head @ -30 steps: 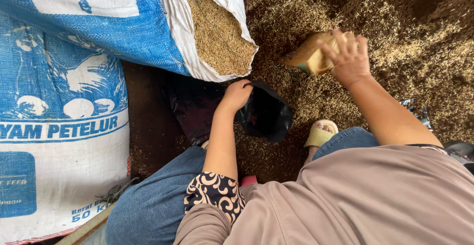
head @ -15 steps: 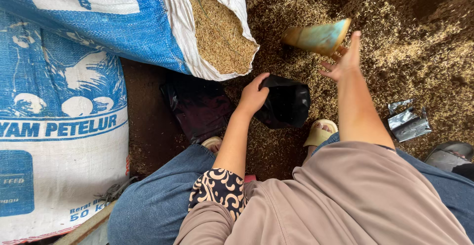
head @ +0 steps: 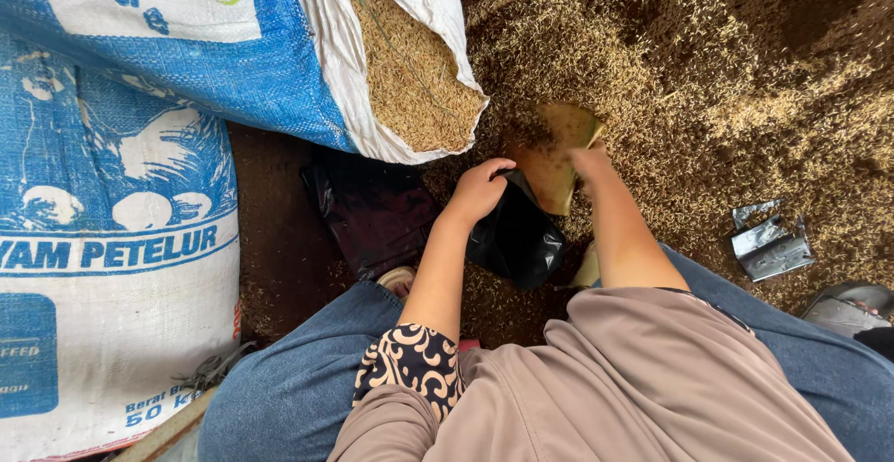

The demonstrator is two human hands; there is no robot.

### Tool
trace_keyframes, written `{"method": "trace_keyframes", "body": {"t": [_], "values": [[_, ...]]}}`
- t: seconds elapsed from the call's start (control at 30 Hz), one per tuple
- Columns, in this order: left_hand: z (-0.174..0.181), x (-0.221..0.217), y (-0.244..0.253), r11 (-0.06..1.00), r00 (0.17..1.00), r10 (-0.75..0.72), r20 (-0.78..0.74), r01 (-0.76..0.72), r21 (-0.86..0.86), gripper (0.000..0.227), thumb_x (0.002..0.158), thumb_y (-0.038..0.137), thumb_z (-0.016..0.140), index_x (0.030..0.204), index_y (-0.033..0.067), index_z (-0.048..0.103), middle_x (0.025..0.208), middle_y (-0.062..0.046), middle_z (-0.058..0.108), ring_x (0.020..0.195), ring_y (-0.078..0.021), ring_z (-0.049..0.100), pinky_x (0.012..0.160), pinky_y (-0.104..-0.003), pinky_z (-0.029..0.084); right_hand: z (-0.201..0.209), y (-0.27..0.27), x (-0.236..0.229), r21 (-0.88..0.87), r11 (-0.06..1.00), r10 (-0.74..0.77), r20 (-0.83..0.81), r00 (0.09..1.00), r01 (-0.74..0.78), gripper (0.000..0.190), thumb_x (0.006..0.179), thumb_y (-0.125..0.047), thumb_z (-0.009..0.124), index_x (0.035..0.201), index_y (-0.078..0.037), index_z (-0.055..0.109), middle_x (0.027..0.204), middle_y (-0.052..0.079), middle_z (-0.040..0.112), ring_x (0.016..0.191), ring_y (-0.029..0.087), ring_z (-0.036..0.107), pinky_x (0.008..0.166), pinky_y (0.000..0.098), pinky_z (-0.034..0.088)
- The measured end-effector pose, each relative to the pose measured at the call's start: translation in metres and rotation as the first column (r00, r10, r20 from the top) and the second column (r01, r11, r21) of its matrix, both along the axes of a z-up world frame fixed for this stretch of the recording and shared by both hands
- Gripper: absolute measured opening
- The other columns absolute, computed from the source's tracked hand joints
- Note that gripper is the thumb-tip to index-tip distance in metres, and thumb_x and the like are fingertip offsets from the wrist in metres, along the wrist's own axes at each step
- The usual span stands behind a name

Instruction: The person scoops grain from a large sack into a small black bag using a scoop, then ties the bag closed. The person repeats this process with another bag.

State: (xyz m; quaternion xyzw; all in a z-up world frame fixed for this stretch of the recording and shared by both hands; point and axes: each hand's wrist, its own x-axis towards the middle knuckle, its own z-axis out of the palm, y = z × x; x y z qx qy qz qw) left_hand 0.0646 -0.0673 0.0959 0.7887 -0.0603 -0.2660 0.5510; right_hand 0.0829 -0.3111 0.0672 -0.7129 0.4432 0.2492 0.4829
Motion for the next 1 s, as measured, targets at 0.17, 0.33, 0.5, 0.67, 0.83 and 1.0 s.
{"method": "trace_keyframes", "body": {"t": [0.17,0.33,0.5,0.67,0.83,1.0], "values": [[0.002,0.007,0.0,1.0,0.999,-0.005,-0.038,0.005,-0.012,0.042,0.091,0.01,0.051,0.13,0.0098,0.068,0.133,-0.012,0.069,0.124,-0.0277,0.064,0.105,-0.036,0.047,0.01,-0.001,0.047,-0.143,0.99,0.03,0.187,0.982,-0.003,0.082,0.086,0.009,0.044,0.162,-0.003,0.016,0.124,0.029,0.062,0.093,0.033,0.062,0.075,0.0376,0.055],[0.004,0.016,-0.007,1.0,0.982,0.009,-0.189,-0.008,0.007,0.044,0.091,0.012,0.051,0.131,0.0134,0.069,0.13,-0.016,0.069,0.115,-0.0321,0.066,0.098,-0.04,0.051,0.058,-0.021,0.135,-0.605,0.794,0.4,0.599,0.694,0.065,0.102,0.08,-0.008,0.074,0.164,-0.024,0.019,0.151,0.026,0.027,0.118,0.038,0.054,0.098,0.0478,0.055],[-0.008,0.022,-0.014,0.997,0.992,-0.052,-0.112,0.045,-0.061,0.04,0.089,0.012,0.054,0.125,0.0099,0.07,0.133,-0.014,0.069,0.121,-0.0284,0.065,0.102,-0.038,0.049,0.073,0.012,0.213,-0.959,0.285,0.903,0.273,0.333,0.014,0.085,0.085,-0.017,0.08,0.157,-0.025,0.037,0.153,0.021,0.043,0.145,0.046,0.035,0.12,0.0606,0.035],[-0.027,0.027,-0.014,0.996,0.986,-0.092,-0.136,0.091,-0.014,0.039,0.088,0.013,0.055,0.124,0.0105,0.071,0.129,-0.012,0.072,0.117,-0.0263,0.068,0.1,-0.037,0.05,0.064,0.049,0.227,-0.959,-0.087,0.971,-0.143,0.194,-0.268,0.097,0.075,-0.009,0.077,0.163,-0.027,0.039,0.149,0.024,0.045,0.143,0.045,0.035,0.122,0.0626,0.019],[-0.036,0.035,-0.009,0.992,0.993,-0.073,-0.087,0.064,-0.106,0.038,0.087,0.009,0.054,0.12,0.0088,0.072,0.127,-0.012,0.072,0.118,-0.0253,0.067,0.102,-0.035,0.049,0.069,0.041,0.165,-0.889,-0.238,0.952,-0.292,0.086,-0.392,0.094,0.076,-0.018,0.077,0.162,-0.026,0.037,0.149,0.023,0.045,0.142,0.044,0.036,0.12,0.0615,0.021],[-0.032,0.031,0.002,1.0,0.973,-0.016,-0.232,0.019,0.011,0.04,0.089,0.011,0.052,0.125,0.0125,0.07,0.122,-0.012,0.073,0.102,-0.029,0.07,0.093,-0.036,0.053,0.076,0.014,0.089,-0.876,-0.319,0.94,-0.34,-0.005,-0.363,0.088,0.08,-0.023,0.079,0.159,-0.029,0.041,0.148,0.019,0.047,0.141,0.042,0.038,0.119,0.0608,0.026]]}}
